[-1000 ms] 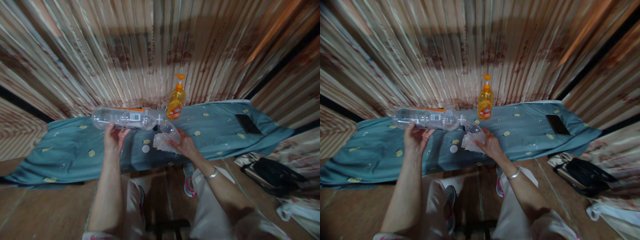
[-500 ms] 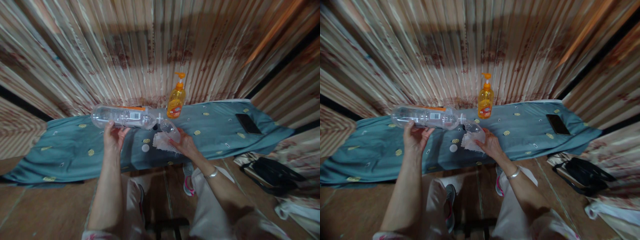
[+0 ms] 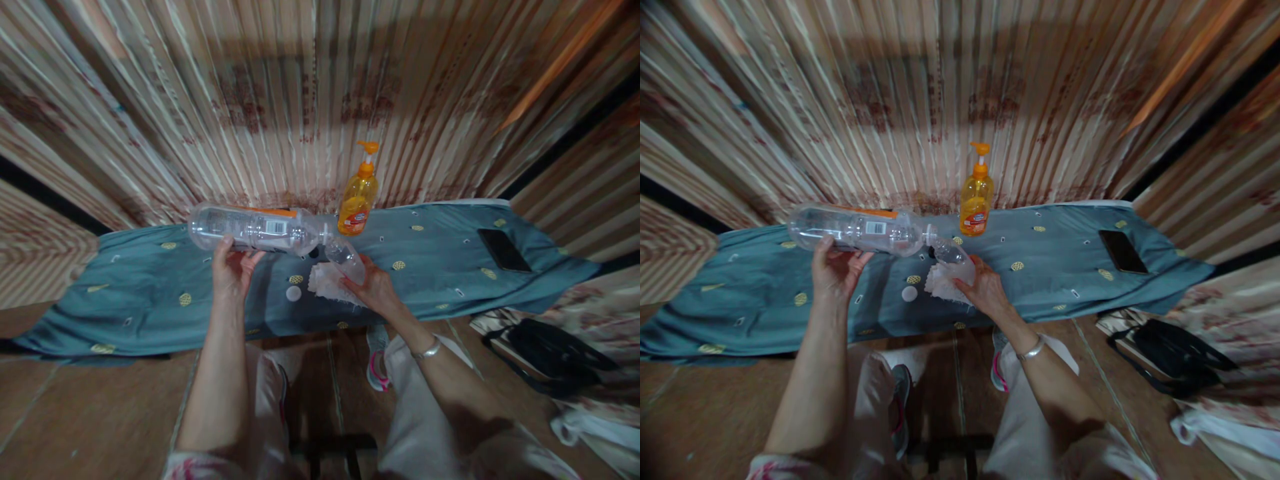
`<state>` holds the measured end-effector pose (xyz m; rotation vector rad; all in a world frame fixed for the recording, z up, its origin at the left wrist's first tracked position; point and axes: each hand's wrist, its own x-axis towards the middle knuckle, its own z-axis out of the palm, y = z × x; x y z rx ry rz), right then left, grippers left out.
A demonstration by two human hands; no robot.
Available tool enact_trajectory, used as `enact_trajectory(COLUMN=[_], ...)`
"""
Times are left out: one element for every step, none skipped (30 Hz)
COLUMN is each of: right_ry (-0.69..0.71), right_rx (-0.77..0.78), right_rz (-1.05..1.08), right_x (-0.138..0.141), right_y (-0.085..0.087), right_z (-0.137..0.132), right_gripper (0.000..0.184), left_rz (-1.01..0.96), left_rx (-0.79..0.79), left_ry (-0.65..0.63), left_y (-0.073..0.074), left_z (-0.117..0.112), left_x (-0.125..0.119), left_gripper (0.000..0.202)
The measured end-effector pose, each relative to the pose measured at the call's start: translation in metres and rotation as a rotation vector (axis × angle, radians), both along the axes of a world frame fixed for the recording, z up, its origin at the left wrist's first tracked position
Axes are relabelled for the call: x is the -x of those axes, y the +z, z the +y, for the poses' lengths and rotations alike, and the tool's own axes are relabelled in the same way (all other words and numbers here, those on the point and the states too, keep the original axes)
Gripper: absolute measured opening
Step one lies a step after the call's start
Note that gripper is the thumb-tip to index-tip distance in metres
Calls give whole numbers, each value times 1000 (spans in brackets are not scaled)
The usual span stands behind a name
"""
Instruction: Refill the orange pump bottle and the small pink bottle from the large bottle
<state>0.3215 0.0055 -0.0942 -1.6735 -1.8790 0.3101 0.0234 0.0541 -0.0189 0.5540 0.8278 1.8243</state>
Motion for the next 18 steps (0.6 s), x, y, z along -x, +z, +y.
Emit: enact_trajectory(right_ry=[-5,-9,-11,-10,-8,-6,-5,-4,-4,-3,-2,-2,-4,-7,-12,-17,-21,-21], right_rx=[3,9,17,24,28,29,27,23,18,14,12,10,7,1,-4,-9,-10,-8], right_rz=[-1,-2,-1,2,4,6,7,7,6,4,2,0,-2,-6,-12,-19,-25,-30], right_x=[0,0,0,0,0,0,0,0,0,-1,-1,-1,-1,-1,-1,0,0,0], right_y=[0,0,1,1,2,2,2,2,2,1,0,0,-1,-2,-3,-3,-3,-2], right_z=[0,0,0,0,0,0,0,0,0,0,0,0,0,0,1,1,0,0], right_gripper=[65,65,65,65,65,64,64,65,65,65,65,65,65,65,66,66,67,67], left_rz=[-2,-3,-3,-4,-6,-8,-9,-10,-9,-8,-6,-4,-2,2,8,15,20,23], left_rx=[2,2,1,2,3,4,6,7,7,6,4,2,0,-1,1,4,7,9], left_ry=[0,-1,-2,-1,-1,0,-1,0,0,0,0,0,-1,-4,-8,-11,-11,-10], left_y=[0,0,0,0,0,0,0,0,0,0,0,0,0,0,0,0,1,1], left_z=[0,0,0,0,0,0,0,0,0,0,0,0,0,0,0,0,0,-1], left_x=[0,0,0,0,0,0,0,0,0,1,1,1,1,1,1,1,1,1], left_gripper=[33,33,33,33,33,33,33,33,32,32,32,32,32,32,33,34,34,35])
